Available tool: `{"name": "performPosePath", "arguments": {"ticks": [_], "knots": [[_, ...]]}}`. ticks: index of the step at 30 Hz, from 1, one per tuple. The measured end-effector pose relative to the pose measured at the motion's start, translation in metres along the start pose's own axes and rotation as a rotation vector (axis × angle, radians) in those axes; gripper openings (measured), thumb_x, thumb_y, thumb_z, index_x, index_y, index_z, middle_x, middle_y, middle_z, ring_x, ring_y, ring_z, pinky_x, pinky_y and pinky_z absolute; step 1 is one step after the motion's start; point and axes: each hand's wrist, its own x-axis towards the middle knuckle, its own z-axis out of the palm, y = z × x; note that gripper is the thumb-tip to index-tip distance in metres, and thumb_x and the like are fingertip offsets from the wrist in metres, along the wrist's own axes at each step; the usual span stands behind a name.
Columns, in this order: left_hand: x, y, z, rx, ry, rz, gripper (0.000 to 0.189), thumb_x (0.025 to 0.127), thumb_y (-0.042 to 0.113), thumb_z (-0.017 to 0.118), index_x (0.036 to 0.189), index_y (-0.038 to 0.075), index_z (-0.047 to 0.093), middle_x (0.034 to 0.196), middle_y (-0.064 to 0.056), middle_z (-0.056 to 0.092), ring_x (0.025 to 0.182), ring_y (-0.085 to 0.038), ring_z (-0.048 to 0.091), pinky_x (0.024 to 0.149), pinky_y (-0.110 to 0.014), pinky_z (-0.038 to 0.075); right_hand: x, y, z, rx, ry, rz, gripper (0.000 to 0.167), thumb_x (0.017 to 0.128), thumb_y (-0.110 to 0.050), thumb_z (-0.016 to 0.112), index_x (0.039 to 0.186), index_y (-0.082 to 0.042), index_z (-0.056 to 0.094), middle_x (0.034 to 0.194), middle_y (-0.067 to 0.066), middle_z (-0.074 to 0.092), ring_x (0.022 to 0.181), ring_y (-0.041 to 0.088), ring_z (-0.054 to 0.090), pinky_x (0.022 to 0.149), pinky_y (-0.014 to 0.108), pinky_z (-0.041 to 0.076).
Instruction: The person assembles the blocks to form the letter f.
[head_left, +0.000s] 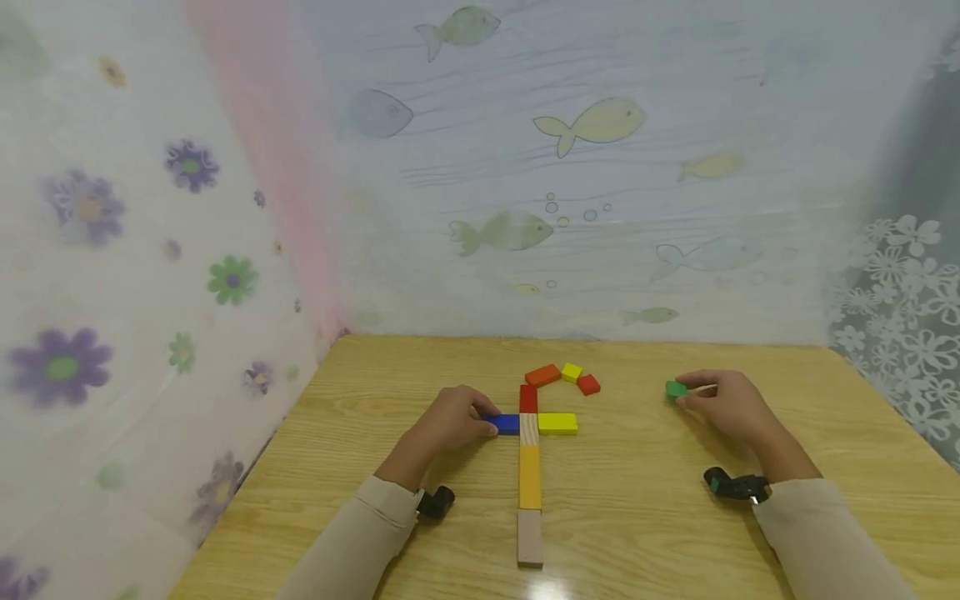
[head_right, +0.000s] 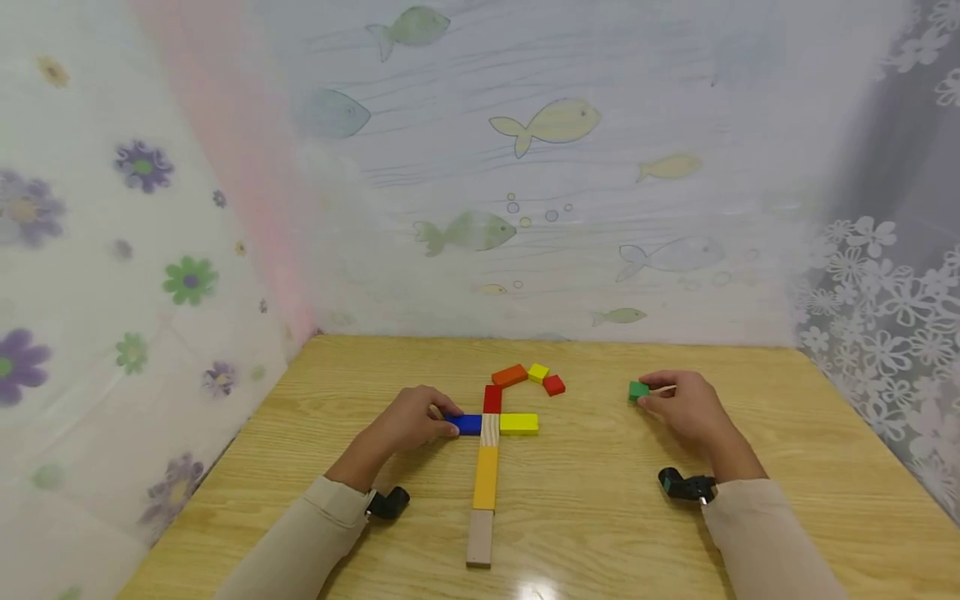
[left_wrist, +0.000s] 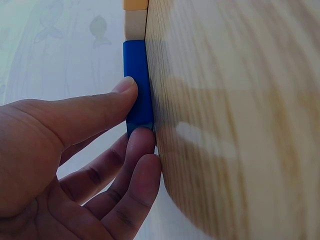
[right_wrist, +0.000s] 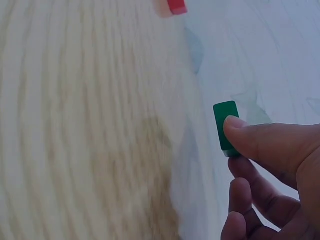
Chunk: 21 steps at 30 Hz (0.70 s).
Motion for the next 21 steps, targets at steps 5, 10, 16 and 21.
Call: {"name": "performPosePath", "arguments": {"ticks": [5, 10, 16, 21], "knots": [[-0.001, 0.001, 0.000, 0.003, 0.008, -0.002, 0.023, 0.091, 0.022, 0.082, 0.113, 0.019, 0.081, 0.105, 0.002, 0.073, 0.092, -0.014, 0.065, 0.078, -0.034, 0.057, 0.008, -0.008, 0.006, 0.013, 0.017, -0.036, 0.046, 0.100, -0.029, 0.071, 0.138, -0.004, 0.065, 0.141, 0.029, 0.059, 0.120, 0.046, 0.063, 0.089, 0.051, 0.058], [-0.002, 0.001, 0.000, -0.001, 0.001, -0.001, 0.023, 0.091, 0.022, 0.082, 0.114, 0.018, 0.080, 0.106, 0.001, 0.073, 0.092, -0.014, 0.066, 0.077, -0.033, 0.057, 0.014, -0.020, 0.012, 0.039, 0.015, -0.065, 0.044, 0.099, -0.026, 0.072, 0.137, -0.003, 0.066, 0.139, 0.028, 0.060, 0.117, 0.044, 0.065, 0.086, 0.047, 0.059], [-0.002, 0.002, 0.000, -0.003, 0.006, -0.002, 0.022, 0.091, 0.021, 0.081, 0.113, 0.018, 0.081, 0.106, 0.002, 0.073, 0.092, -0.015, 0.066, 0.078, -0.033, 0.057, 0.020, -0.031, 0.017, 0.056, 0.003, -0.080, 0.043, 0.099, -0.024, 0.071, 0.137, -0.004, 0.066, 0.140, 0.026, 0.061, 0.117, 0.042, 0.065, 0.084, 0.043, 0.059], [-0.002, 0.003, -0.001, 0.001, 0.009, -0.003, 0.022, 0.091, 0.021, 0.081, 0.113, 0.018, 0.081, 0.106, 0.002, 0.073, 0.092, -0.014, 0.065, 0.079, -0.034, 0.057, 0.024, -0.038, 0.023, 0.084, -0.012, -0.116, 0.043, 0.099, -0.022, 0.072, 0.137, -0.003, 0.066, 0.144, 0.025, 0.058, 0.117, 0.043, 0.067, 0.086, 0.046, 0.060]]}}
